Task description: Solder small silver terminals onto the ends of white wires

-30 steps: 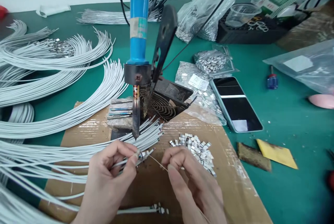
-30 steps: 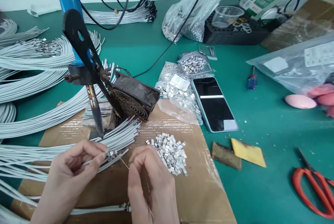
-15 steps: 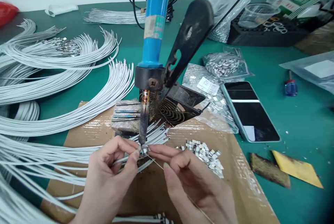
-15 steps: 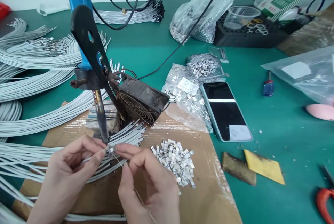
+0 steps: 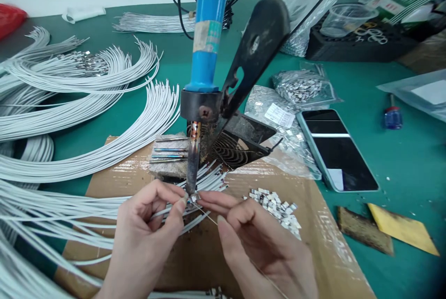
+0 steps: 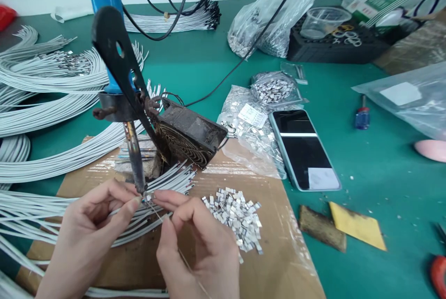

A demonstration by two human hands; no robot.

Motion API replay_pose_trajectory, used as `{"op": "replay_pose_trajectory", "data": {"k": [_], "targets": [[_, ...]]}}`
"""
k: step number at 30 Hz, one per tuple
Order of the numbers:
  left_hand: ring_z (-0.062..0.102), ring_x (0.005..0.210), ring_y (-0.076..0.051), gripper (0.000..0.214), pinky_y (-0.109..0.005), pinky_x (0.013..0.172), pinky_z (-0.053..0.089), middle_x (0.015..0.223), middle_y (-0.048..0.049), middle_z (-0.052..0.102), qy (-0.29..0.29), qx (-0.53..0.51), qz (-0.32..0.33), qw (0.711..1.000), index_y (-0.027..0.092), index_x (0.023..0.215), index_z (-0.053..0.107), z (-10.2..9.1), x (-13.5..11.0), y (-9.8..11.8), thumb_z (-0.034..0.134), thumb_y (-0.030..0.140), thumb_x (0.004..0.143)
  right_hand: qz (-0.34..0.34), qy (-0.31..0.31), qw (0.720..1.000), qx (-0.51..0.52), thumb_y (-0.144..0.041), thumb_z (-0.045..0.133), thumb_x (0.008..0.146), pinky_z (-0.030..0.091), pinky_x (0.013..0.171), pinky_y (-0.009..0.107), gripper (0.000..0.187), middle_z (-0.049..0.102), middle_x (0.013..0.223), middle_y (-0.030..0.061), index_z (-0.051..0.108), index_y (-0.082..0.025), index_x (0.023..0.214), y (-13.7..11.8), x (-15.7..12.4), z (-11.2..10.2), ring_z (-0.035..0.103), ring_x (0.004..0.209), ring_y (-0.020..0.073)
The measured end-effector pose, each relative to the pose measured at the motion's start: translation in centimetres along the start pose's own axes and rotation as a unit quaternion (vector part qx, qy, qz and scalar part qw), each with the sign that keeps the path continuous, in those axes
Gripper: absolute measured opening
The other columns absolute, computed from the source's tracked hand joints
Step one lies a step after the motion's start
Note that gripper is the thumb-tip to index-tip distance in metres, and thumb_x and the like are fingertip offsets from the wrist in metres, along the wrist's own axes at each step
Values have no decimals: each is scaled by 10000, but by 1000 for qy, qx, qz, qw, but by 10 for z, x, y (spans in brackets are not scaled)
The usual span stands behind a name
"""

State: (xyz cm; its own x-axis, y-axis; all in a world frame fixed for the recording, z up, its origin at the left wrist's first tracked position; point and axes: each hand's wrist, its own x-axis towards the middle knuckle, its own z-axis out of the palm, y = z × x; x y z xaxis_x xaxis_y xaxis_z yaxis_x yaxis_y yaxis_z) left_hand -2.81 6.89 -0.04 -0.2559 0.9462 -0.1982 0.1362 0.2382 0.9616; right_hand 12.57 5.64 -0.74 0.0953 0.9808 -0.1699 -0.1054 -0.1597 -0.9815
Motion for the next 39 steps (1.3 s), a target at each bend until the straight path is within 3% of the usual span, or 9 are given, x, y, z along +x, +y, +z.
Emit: {"op": "replay_pose_trajectory", "data": {"k": [5, 9, 18, 22, 26, 33, 39], "targets": [[693, 627, -107, 129, -127, 556, 516, 743, 8, 742, 19, -11, -13, 1000, 194, 642, 728, 7, -1, 6, 807, 141, 729, -5, -4, 1000, -3, -160, 649, 952, 640, 929, 273, 242, 836, 1131, 39, 600, -256, 735, 1, 0, 0, 809, 1064, 206], [614, 569, -94, 141, -163, 570, 523, 737, 6, 723, 75, -38, -44, 995, 191, 606, 707, 13, -4, 12, 813, 176, 698, 2, -5, 1000, 8, -164, 648, 957, 649, 944, 303, 238, 833, 1132, 65, 603, -253, 742, 1, 1, 1, 807, 1077, 222], [400, 446, -67, 134, -145, 430, 363, 518, 73, 512, 36, -25, 1, 999, 205, 632, 719, 8, 2, 3, 794, 173, 737, -2, 0, 1000, 19, -180, 649, 973, 645, 952, 298, 236, 830, 1158, 58, 598, -260, 757, 3, 2, 2, 798, 1096, 218], [442, 493, -57, 143, -118, 471, 381, 589, 61, 568, 36, -34, 2, 999, 204, 664, 724, 7, 2, 1, 780, 177, 793, 1, 6, 999, 31, -163, 654, 967, 641, 942, 266, 244, 834, 1147, 36, 611, -260, 748, 1, 2, 4, 801, 1089, 200], [419, 483, -58, 140, -118, 455, 363, 565, 67, 544, 27, -30, -1, 999, 200, 657, 725, 6, 4, 3, 803, 156, 764, 1, 2, 1000, 29, -168, 660, 967, 646, 949, 294, 242, 833, 1157, 53, 605, -256, 748, -1, 3, 5, 801, 1099, 218], [438, 465, -51, 136, -116, 427, 359, 613, 41, 631, 20, -22, 18, 999, 188, 637, 728, 3, 6, 6, 815, 149, 734, -13, 1, 999, 33, -175, 659, 968, 660, 933, 309, 243, 837, 1146, 60, 603, -251, 744, -1, 4, 6, 809, 1087, 232], [527, 506, -40, 151, -93, 485, 432, 760, 23, 732, -3, -16, 14, 1000, 196, 703, 736, -2, 5, 0, 774, 165, 846, -19, 2, 999, 33, -163, 653, 966, 660, 942, 332, 239, 834, 1148, 69, 605, -253, 749, 0, 3, 7, 806, 1093, 246]]}}
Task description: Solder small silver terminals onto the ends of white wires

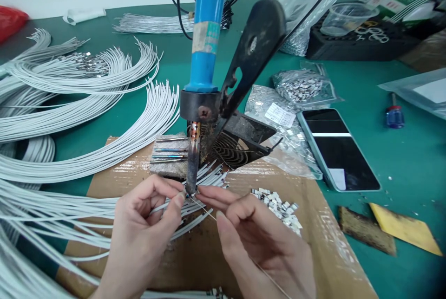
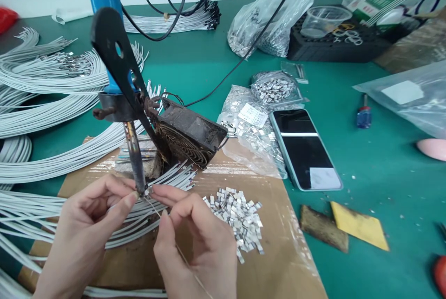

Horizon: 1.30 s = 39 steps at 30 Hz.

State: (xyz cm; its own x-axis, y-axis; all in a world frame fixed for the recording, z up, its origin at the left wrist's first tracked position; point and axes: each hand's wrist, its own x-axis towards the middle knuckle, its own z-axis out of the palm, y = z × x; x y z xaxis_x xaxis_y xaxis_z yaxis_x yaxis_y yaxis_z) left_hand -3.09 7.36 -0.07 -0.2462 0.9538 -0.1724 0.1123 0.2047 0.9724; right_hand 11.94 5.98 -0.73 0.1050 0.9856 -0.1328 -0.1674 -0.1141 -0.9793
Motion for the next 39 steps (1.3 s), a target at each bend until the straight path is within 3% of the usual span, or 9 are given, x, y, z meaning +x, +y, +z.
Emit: {"op": "replay_pose_trajectory", "data": {"k": [5, 10, 15, 30, 35, 39], "targets": [[648, 595, -60, 161, -81, 525, 471, 808, 13, 772, -13, -10, 3, 1000, 196, 716, 737, -1, -1, -2, 768, 157, 869, 8, 2, 1000, 17, -134, 652, 959, 638, 934, 250, 247, 829, 1159, 18, 610, -260, 751, 0, -1, 1, 799, 1091, 185], [735, 744, -102, 185, -106, 648, 536, 876, -12, 819, -7, 0, 14, 1000, 200, 711, 733, -1, -1, -1, 747, 124, 880, 15, 3, 1000, 26, -150, 670, 961, 640, 929, 258, 242, 825, 1167, 31, 623, -254, 747, 1, -2, 1, 800, 1089, 196], [743, 739, -92, 186, -96, 659, 534, 842, 12, 807, 0, 10, 42, 999, 214, 713, 741, -2, 0, -1, 756, 105, 863, 11, 4, 1000, 23, -149, 663, 967, 624, 941, 245, 248, 824, 1174, 27, 632, -252, 743, -1, -3, 1, 797, 1095, 189], [621, 578, -35, 155, -56, 562, 467, 743, 46, 732, -2, -2, 21, 1000, 210, 706, 762, -1, 0, 0, 787, 96, 809, 24, 13, 1000, -1, -192, 666, 958, 576, 815, 128, 234, 825, 1145, -29, 624, -255, 737, -2, -4, 3, 784, 1108, 135], [710, 646, -74, 148, -63, 597, 512, 721, 16, 764, 39, -17, 32, 999, 185, 624, 746, 6, 1, 7, 791, 90, 728, 21, 13, 1000, -5, -180, 670, 954, 589, 803, 143, 229, 828, 1147, -5, 637, -251, 739, -2, -4, 2, 791, 1101, 155], [695, 605, -62, 143, -52, 558, 494, 693, 25, 762, 33, -12, 39, 999, 184, 630, 746, 9, 1, 10, 784, 84, 724, 13, 13, 1000, -4, -181, 687, 949, 622, 833, 196, 230, 830, 1157, 35, 640, -246, 733, 0, -4, 0, 800, 1089, 196]]}}
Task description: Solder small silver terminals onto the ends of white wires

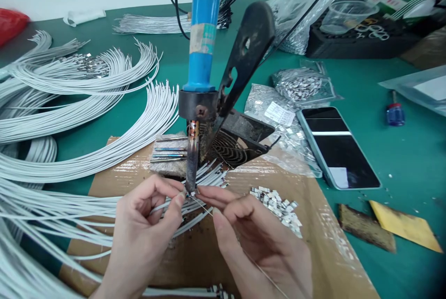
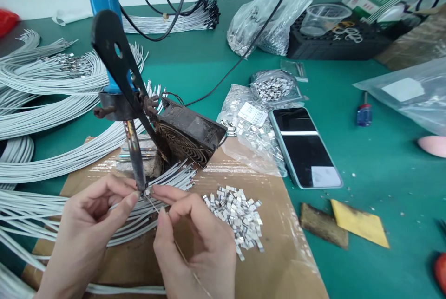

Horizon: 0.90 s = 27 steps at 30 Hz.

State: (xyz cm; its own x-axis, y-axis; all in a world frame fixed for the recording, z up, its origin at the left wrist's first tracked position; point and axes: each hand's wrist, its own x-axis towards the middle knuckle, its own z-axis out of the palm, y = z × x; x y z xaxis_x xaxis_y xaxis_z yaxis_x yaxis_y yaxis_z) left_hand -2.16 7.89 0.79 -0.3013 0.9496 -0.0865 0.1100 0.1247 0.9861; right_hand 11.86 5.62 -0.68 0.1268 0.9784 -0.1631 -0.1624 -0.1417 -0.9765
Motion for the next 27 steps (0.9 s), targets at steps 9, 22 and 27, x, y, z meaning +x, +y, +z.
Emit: {"op": "replay_pose_trajectory", "data": {"k": [9, 22, 27], "targets": [[718, 635, -87, 139, -76, 571, 521, 744, -12, 807, 1, 21, 15, 1000, 184, 631, 741, -2, -3, 1, 771, 105, 741, -3, 5, 1000, -3, -196, 716, 943, 630, 789, 186, 220, 836, 1131, 32, 654, -246, 737, 1, -1, 1, 804, 1081, 196], [674, 563, -63, 140, -63, 515, 485, 686, 20, 758, 10, 10, 7, 1000, 184, 623, 738, -2, -3, -1, 776, 97, 726, 1, 11, 1000, -1, -191, 725, 935, 629, 782, 191, 223, 838, 1114, 51, 664, -236, 726, -1, 0, 1, 805, 1054, 199], [666, 587, -67, 150, -79, 524, 482, 738, 26, 757, -18, 29, -3, 999, 200, 683, 748, -9, -4, -7, 793, 86, 770, 3, 11, 1000, 4, -197, 725, 939, 631, 798, 187, 222, 838, 1102, 38, 671, -242, 728, -3, 0, 2, 810, 1049, 190]]}}
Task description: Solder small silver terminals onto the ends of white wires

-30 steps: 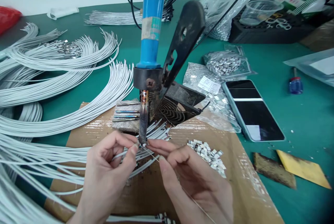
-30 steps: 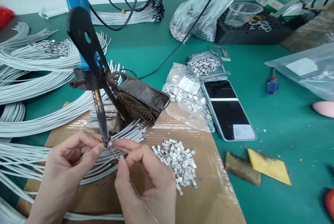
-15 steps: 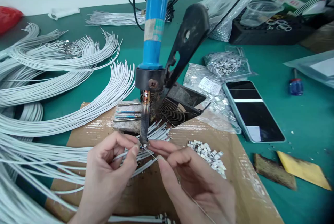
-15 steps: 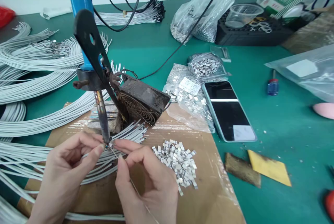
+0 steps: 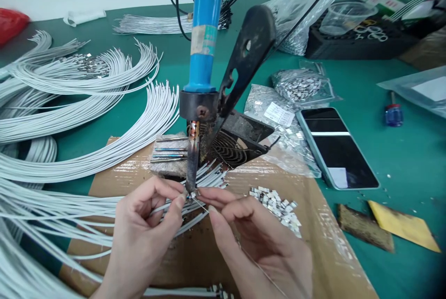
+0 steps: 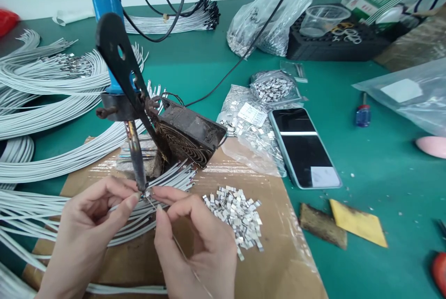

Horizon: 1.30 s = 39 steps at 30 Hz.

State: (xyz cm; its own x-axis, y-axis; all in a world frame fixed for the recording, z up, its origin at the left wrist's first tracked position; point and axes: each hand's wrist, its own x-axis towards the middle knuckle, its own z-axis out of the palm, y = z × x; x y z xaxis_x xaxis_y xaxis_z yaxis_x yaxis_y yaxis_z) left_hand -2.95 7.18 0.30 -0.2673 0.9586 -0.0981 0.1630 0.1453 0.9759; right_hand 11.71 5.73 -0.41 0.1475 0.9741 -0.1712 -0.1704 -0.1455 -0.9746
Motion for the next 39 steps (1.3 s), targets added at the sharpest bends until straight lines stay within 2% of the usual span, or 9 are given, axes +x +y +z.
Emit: {"op": "replay_pose_trajectory", "data": {"k": [5, 9, 13, 18, 22, 28, 33, 39], "targets": [[664, 601, -81, 141, -101, 548, 500, 753, 13, 759, -17, 1, -9, 1000, 200, 689, 761, -1, 1, 1, 808, 91, 767, -8, -2, 1000, -10, -189, 727, 934, 632, 824, 203, 228, 842, 1072, 46, 680, -243, 717, -1, 2, 0, 812, 1004, 185], [613, 564, -55, 154, -85, 537, 469, 737, 31, 740, 13, -12, -25, 1000, 203, 662, 744, 2, 1, 3, 801, 96, 757, -11, 1, 1000, -5, -178, 739, 917, 638, 842, 216, 226, 843, 1063, 48, 684, -240, 707, -1, 3, 0, 810, 985, 186], [596, 556, -44, 165, -75, 530, 456, 760, 37, 752, -10, -2, -14, 1000, 211, 668, 751, 1, 1, 2, 810, 84, 755, -11, 0, 1000, -6, -191, 737, 925, 624, 844, 178, 228, 844, 1055, 16, 683, -249, 711, 0, 3, 1, 808, 994, 158], [616, 576, -54, 156, -85, 551, 474, 764, 24, 751, -10, -13, -24, 1000, 199, 679, 751, -2, 1, -1, 801, 103, 791, -12, -1, 1000, -9, -200, 751, 919, 642, 846, 225, 222, 844, 1068, 49, 683, -239, 712, 1, 3, -1, 814, 997, 194], [611, 569, -66, 148, -107, 536, 479, 779, 10, 763, -20, -22, -30, 999, 193, 671, 756, 0, 1, 2, 826, 84, 743, -23, 1, 1000, -19, -200, 739, 921, 641, 852, 224, 226, 847, 1047, 43, 679, -239, 707, 1, 3, 0, 816, 979, 191], [604, 566, -80, 152, -133, 555, 501, 740, 10, 750, 50, -71, -61, 994, 198, 622, 728, 10, -3, 9, 810, 145, 739, -30, 1, 999, -12, -185, 748, 924, 631, 811, 180, 225, 842, 1028, 19, 679, -246, 719, 1, 2, 1, 818, 944, 159], [596, 553, -88, 130, -145, 533, 497, 723, 7, 744, 14, -46, -46, 998, 200, 636, 752, 8, -2, 7, 826, 130, 717, -42, -1, 999, -30, -185, 742, 928, 642, 806, 213, 221, 842, 1043, 44, 682, -244, 724, 2, 2, 0, 816, 958, 184], [564, 563, -75, 142, -140, 571, 500, 729, 25, 719, 47, -67, -69, 994, 203, 622, 733, 12, -4, 9, 808, 153, 732, -38, 15, 997, -58, -215, 750, 923, 612, 833, 197, 216, 845, 1038, 25, 694, -247, 717, 3, 2, 0, 806, 992, 173]]}}
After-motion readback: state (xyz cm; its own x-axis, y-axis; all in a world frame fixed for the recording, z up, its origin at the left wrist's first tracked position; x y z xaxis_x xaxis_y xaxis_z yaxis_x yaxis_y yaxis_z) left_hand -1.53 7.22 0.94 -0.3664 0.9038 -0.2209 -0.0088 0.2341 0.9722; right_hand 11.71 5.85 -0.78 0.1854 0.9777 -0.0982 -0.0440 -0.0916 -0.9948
